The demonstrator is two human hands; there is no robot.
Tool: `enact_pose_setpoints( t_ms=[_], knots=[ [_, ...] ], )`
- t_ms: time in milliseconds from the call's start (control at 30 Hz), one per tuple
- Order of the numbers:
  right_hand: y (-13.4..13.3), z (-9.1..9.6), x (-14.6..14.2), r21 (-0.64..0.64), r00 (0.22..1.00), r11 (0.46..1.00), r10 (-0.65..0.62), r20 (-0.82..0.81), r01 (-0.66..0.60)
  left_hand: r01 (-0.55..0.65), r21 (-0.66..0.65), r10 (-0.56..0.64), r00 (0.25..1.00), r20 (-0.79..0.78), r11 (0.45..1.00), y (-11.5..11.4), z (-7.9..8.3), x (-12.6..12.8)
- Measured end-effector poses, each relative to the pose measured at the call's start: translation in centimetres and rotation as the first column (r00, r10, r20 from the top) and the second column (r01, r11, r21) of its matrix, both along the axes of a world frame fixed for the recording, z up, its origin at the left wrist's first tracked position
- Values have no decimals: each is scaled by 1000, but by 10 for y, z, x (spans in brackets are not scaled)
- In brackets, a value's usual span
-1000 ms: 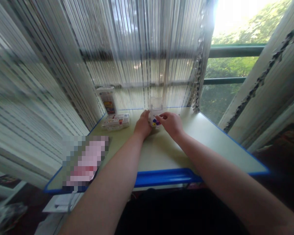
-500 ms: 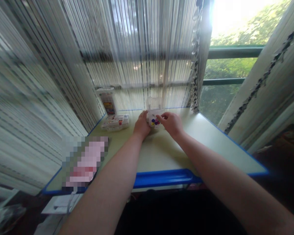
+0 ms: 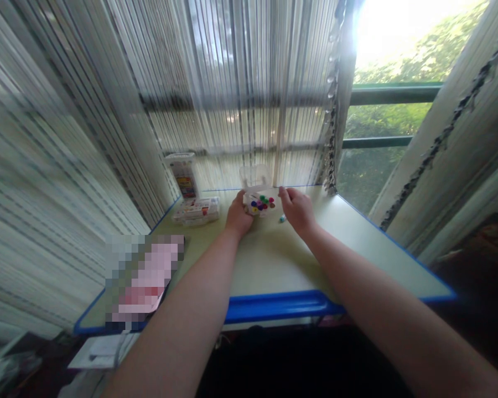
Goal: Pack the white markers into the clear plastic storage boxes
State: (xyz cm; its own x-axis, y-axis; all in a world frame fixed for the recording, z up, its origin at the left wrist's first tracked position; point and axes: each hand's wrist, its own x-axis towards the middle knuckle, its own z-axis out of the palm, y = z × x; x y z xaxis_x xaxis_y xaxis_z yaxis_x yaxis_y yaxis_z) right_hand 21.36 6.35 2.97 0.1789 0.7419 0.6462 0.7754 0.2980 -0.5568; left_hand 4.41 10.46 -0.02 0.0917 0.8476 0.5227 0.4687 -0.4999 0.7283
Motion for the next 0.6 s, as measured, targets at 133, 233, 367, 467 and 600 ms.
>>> enact_pose_setpoints(
  t_ms=[133, 233, 367, 467, 600],
  knots=[
    [14, -11, 20, -144, 978, 972, -167, 127, 185, -7, -20, 8, 1000, 19, 1000, 0, 1, -2],
    [18, -18, 26, -386, 946, 901, -75, 315, 200, 19, -16, -19, 1000, 22, 1000, 0, 1, -2],
    [19, -21, 25, -477, 925, 869, 63, 375, 134, 31, -10, -31, 999, 16, 999, 1, 0, -3],
    [19, -23, 22, -445, 910, 895, 148, 386, 43, 13, -17, -13, 1000, -1, 1000, 3, -2, -4],
    [17, -23, 19, -398, 906, 917, 185, 381, -20, -38, -36, 38, 999, -18, 999, 4, -2, -5]
  ],
)
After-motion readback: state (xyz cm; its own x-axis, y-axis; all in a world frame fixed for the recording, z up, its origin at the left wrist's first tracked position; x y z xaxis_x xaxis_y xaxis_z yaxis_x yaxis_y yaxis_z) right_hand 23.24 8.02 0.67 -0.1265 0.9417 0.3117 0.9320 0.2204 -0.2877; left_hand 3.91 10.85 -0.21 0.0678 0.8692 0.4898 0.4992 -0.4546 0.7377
